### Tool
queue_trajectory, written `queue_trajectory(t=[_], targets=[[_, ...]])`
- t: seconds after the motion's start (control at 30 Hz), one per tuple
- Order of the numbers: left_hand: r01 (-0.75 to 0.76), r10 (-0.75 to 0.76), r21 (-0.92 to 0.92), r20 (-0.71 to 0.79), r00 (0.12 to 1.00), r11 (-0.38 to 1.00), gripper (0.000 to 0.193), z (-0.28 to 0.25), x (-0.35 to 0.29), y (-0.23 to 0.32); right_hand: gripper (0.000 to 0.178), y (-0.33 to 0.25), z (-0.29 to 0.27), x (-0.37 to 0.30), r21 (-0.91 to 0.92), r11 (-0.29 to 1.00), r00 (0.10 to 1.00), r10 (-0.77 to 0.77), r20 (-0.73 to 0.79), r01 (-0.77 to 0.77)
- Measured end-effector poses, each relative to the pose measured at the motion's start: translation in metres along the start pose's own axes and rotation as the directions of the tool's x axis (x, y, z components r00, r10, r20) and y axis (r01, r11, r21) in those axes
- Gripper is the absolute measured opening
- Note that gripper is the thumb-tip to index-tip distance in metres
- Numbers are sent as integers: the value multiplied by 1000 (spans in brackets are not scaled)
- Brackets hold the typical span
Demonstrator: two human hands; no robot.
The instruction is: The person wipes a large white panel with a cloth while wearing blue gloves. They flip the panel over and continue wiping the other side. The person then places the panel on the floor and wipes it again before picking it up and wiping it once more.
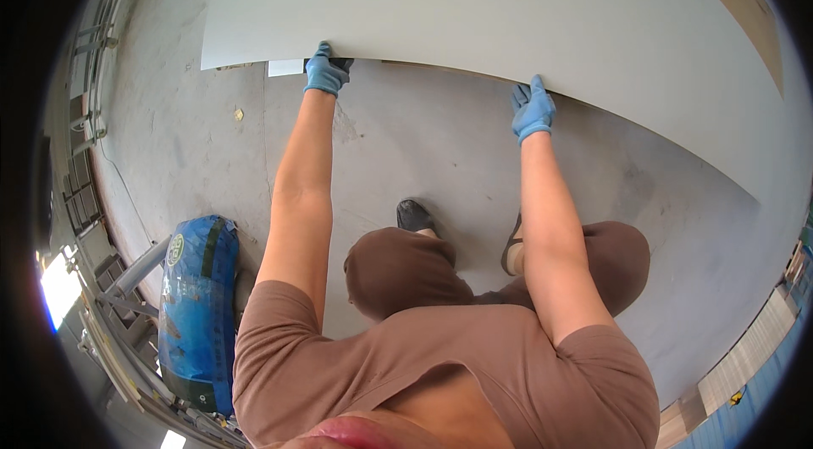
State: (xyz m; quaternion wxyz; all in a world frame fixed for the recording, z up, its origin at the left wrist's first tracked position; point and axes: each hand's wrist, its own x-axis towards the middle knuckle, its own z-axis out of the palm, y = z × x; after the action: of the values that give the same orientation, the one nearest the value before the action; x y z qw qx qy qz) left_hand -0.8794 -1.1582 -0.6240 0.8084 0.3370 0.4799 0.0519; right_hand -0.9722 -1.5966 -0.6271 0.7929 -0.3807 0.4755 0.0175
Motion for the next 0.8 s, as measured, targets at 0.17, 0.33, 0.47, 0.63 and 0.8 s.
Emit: queue_trajectory(t=[0.17, 0.33, 0.47, 0.63, 0.8], targets=[[49, -48, 30, -20, 999, 998, 40, -2, 12, 5, 42, 3, 4, 8, 1, 1000, 1000, 8, -26, -8], [-3, 9, 165, -40, 999, 986, 51, 8, 31, 8, 44, 3, 6, 10, -28, 999, 999, 47, 1, -47], [14, -4, 201, -54, 999, 979, 48, 11, 30, 12, 49, 0, 4, 12, 13, 994, 993, 106, 57, -107], [41, -16, 216, -118, 993, 976, 51, 13, 25, 18, 53, -5, 3, 14, 53, 981, 974, 178, 138, -186], [76, -59, 212, -85, 995, 974, 49, 17, 25, 22, 65, -11, 9, 13, 37, 981, 968, 184, 169, -193]])
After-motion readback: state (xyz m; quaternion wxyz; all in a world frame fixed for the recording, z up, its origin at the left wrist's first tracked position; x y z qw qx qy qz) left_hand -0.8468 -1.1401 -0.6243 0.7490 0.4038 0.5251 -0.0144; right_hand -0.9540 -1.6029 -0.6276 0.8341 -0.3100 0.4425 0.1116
